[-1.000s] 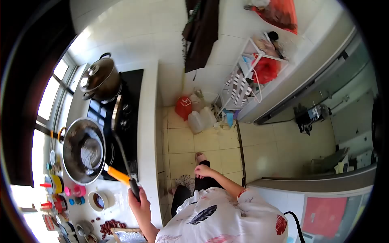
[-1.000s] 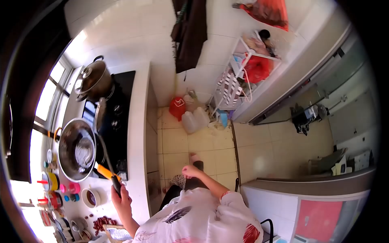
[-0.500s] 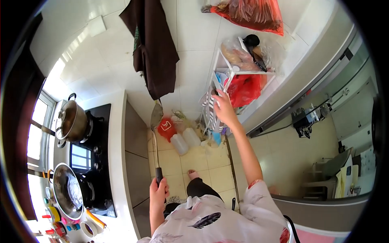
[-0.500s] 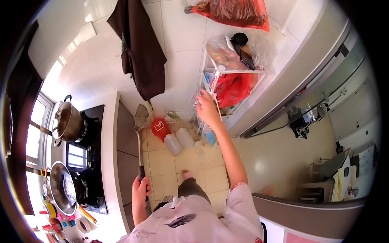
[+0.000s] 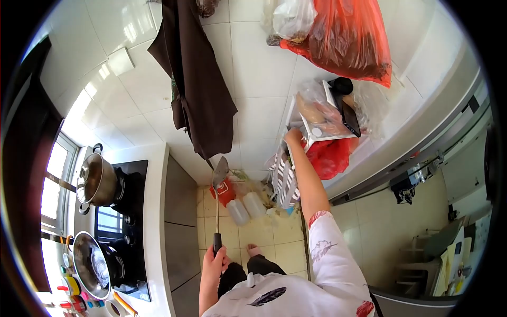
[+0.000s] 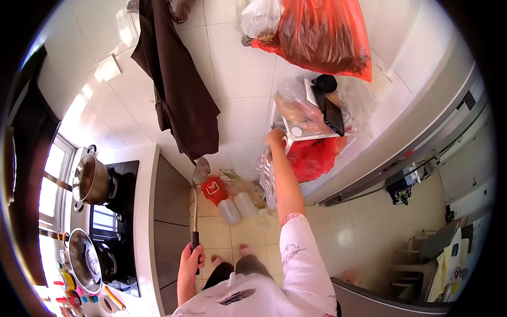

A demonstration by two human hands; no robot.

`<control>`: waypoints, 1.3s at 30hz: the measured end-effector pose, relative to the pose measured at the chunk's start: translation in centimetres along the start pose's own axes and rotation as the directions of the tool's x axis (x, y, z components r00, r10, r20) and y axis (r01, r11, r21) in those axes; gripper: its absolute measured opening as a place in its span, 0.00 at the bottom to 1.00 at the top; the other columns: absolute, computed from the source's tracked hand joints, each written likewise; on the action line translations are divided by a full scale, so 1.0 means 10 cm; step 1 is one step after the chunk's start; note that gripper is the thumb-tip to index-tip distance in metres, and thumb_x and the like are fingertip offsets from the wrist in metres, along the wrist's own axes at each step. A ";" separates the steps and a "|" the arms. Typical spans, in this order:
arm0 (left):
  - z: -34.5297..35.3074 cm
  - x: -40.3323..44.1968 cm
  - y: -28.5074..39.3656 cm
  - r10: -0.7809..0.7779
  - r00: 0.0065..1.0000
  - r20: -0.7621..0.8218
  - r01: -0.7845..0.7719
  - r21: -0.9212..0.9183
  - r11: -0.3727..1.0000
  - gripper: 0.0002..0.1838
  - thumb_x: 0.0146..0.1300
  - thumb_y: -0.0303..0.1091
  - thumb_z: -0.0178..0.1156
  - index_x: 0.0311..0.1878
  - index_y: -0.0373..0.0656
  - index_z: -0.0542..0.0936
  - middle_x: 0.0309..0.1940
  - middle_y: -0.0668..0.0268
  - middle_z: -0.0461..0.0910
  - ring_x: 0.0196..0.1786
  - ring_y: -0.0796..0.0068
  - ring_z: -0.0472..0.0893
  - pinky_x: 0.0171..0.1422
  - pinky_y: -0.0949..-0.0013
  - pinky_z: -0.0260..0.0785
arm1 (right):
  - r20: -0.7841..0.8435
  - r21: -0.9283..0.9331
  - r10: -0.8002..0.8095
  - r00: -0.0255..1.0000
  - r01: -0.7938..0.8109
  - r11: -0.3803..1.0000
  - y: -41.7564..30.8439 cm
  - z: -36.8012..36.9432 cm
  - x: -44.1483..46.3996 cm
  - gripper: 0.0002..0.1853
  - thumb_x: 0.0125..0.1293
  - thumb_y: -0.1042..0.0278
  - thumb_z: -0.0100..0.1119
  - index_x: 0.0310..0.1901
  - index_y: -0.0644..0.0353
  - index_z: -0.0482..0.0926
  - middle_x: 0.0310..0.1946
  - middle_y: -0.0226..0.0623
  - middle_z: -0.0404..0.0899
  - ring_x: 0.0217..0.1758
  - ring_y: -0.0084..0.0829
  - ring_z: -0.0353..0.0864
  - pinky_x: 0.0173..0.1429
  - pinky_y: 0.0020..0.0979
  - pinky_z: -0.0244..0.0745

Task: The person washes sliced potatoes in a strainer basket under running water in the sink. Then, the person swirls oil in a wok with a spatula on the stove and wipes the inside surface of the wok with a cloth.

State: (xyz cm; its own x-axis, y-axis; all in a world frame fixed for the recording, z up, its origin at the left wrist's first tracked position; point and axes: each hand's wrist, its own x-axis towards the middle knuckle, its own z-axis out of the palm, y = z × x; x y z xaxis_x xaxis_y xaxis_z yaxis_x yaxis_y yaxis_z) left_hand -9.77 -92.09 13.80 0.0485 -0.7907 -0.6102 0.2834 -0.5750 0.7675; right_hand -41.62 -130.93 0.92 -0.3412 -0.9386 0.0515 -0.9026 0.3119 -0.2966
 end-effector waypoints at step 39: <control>-0.49 0.14 0.35 -0.029 0.990 0.138 0.046 -0.124 0.991 0.07 0.61 0.31 0.46 0.28 0.42 0.64 0.21 0.73 0.61 0.18 0.87 0.59 0.16 0.84 0.47 | -0.785 -0.011 -0.300 0.542 0.472 0.881 -1.02 -0.97 -1.11 0.06 0.49 0.76 0.52 0.28 0.65 0.65 0.38 0.51 0.68 0.43 0.45 0.68 0.44 0.42 0.66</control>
State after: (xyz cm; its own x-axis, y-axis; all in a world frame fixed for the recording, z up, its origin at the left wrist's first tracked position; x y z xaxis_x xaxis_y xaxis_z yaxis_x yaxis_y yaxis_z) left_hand -4.03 -94.19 14.60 -0.0920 -0.7950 -0.5996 0.4019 -0.5806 0.7081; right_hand -31.13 -122.25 12.63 -0.1198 -0.4865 0.8654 -0.9596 -0.1668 -0.2266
